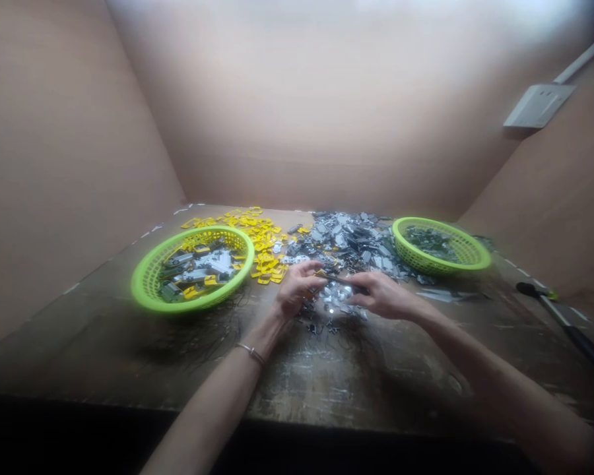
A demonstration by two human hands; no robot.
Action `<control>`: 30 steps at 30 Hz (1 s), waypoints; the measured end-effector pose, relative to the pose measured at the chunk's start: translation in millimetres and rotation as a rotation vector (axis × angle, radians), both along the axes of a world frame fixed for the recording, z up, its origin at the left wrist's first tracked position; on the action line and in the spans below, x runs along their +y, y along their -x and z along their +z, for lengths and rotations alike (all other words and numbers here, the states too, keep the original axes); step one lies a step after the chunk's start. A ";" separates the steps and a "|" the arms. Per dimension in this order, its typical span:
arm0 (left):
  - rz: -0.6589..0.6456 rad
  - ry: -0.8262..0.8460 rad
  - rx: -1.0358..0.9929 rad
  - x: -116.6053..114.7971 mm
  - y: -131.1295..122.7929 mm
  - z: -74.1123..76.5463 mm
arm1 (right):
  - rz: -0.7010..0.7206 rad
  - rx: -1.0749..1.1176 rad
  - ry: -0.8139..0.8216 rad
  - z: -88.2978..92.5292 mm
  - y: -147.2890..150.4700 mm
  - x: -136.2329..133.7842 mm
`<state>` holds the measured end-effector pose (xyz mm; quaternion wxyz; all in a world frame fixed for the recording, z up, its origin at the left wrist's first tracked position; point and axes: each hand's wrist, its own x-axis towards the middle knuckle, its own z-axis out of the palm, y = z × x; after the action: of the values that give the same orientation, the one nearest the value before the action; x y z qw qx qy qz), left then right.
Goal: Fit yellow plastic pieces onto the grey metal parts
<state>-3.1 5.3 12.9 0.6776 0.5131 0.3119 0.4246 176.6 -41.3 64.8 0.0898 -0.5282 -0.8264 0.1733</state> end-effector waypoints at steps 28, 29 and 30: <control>0.697 0.037 -0.476 28.1 55.2 43.3 | -0.164 0.148 -0.068 -25.4 -6.2 -12.3; 0.766 0.039 -0.585 32.6 68.6 51.1 | -0.192 0.133 -0.075 -26.7 -12.2 -12.7; 0.820 0.047 -0.676 36.2 80.2 57.2 | -0.220 0.114 -0.090 -28.6 -18.3 -13.1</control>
<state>-83.3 41.4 70.2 0.5299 0.1681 0.2606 0.7893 195.0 -54.4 36.2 0.1789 -0.6003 -0.7640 0.1548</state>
